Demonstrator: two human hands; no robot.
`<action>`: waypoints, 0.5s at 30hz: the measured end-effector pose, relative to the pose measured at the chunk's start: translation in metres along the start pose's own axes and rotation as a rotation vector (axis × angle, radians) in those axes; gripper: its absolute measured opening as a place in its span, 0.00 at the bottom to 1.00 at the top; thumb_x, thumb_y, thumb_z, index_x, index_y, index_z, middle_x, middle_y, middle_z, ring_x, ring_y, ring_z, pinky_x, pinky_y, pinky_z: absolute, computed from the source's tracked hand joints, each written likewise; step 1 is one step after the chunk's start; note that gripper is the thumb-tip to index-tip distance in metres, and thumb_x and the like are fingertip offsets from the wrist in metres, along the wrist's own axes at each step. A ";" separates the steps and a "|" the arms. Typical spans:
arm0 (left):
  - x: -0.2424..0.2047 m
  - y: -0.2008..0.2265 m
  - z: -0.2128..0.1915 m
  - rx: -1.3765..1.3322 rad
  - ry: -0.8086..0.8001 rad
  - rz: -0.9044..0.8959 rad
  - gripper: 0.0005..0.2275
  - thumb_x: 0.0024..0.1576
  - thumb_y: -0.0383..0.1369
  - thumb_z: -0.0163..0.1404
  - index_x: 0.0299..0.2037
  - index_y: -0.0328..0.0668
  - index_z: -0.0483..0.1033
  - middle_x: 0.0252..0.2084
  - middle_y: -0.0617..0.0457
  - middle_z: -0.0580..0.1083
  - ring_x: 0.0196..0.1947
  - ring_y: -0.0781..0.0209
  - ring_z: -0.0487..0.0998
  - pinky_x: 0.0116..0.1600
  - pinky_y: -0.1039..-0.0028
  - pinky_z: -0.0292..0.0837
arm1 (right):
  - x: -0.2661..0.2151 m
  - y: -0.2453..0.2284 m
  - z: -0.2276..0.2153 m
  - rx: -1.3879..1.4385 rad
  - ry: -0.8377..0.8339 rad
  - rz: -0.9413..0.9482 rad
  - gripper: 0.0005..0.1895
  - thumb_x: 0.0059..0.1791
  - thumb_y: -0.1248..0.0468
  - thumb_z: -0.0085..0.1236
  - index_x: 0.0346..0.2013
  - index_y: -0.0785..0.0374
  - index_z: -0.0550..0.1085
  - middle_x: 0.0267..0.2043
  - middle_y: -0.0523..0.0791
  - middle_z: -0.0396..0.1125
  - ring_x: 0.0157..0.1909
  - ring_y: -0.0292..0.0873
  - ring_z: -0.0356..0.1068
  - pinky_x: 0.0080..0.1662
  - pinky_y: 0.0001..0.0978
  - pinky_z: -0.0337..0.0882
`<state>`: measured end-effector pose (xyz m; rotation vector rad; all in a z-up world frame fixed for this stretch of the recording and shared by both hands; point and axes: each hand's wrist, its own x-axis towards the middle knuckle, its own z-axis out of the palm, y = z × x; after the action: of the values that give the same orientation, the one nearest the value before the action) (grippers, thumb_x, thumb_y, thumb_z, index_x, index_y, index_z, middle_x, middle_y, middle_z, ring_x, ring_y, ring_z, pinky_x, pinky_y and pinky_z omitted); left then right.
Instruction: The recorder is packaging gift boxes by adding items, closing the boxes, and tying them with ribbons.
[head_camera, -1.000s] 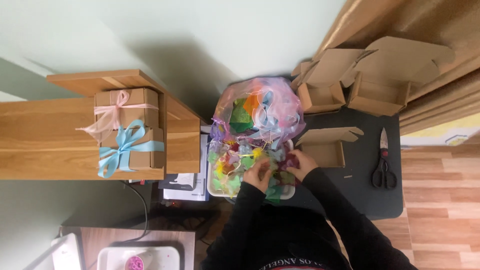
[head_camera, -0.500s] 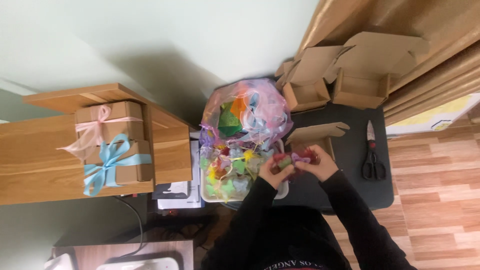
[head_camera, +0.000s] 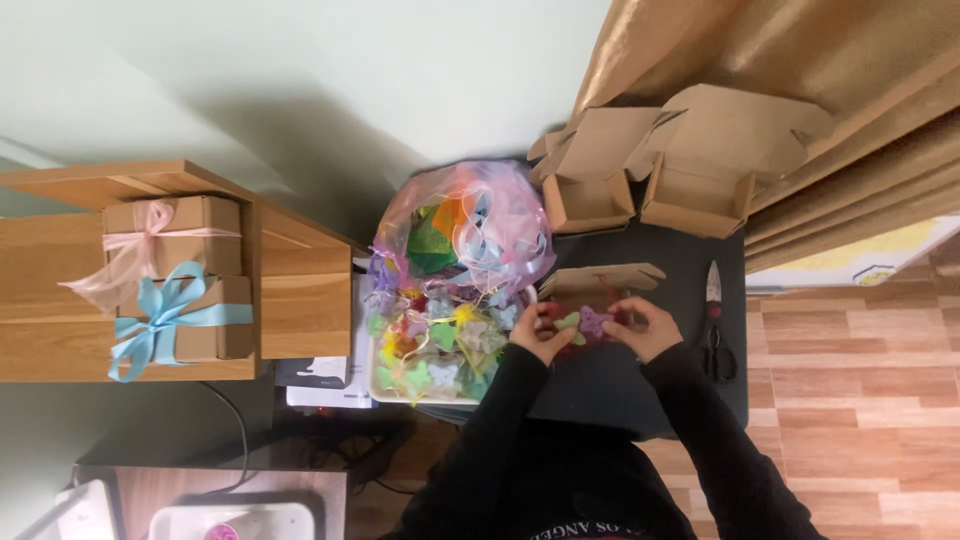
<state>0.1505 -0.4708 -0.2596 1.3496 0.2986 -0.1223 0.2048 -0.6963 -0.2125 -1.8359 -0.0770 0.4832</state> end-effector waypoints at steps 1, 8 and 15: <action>0.004 0.000 0.005 0.141 0.058 0.009 0.24 0.50 0.27 0.66 0.56 0.34 0.71 0.43 0.44 0.79 0.39 0.60 0.81 0.43 0.70 0.81 | 0.002 -0.004 -0.006 -0.277 0.081 0.078 0.18 0.45 0.59 0.71 0.47 0.59 0.79 0.43 0.46 0.77 0.43 0.39 0.78 0.47 0.34 0.75; 0.018 0.005 0.053 0.668 0.163 0.239 0.33 0.46 0.24 0.64 0.62 0.38 0.62 0.45 0.30 0.76 0.44 0.32 0.78 0.47 0.52 0.75 | 0.017 -0.009 -0.026 -0.447 -0.001 0.255 0.13 0.48 0.58 0.63 0.47 0.54 0.78 0.37 0.48 0.78 0.37 0.46 0.80 0.45 0.36 0.77; 0.020 0.002 0.056 1.131 0.162 0.010 0.30 0.54 0.32 0.54 0.68 0.45 0.59 0.41 0.36 0.78 0.45 0.37 0.78 0.51 0.50 0.69 | 0.027 0.030 -0.010 -0.589 0.111 -0.290 0.07 0.45 0.62 0.65 0.37 0.58 0.80 0.34 0.52 0.73 0.38 0.53 0.73 0.42 0.44 0.73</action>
<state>0.1785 -0.5232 -0.2525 2.4897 0.3744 -0.1846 0.2275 -0.7069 -0.2458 -2.3728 -0.4424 0.1560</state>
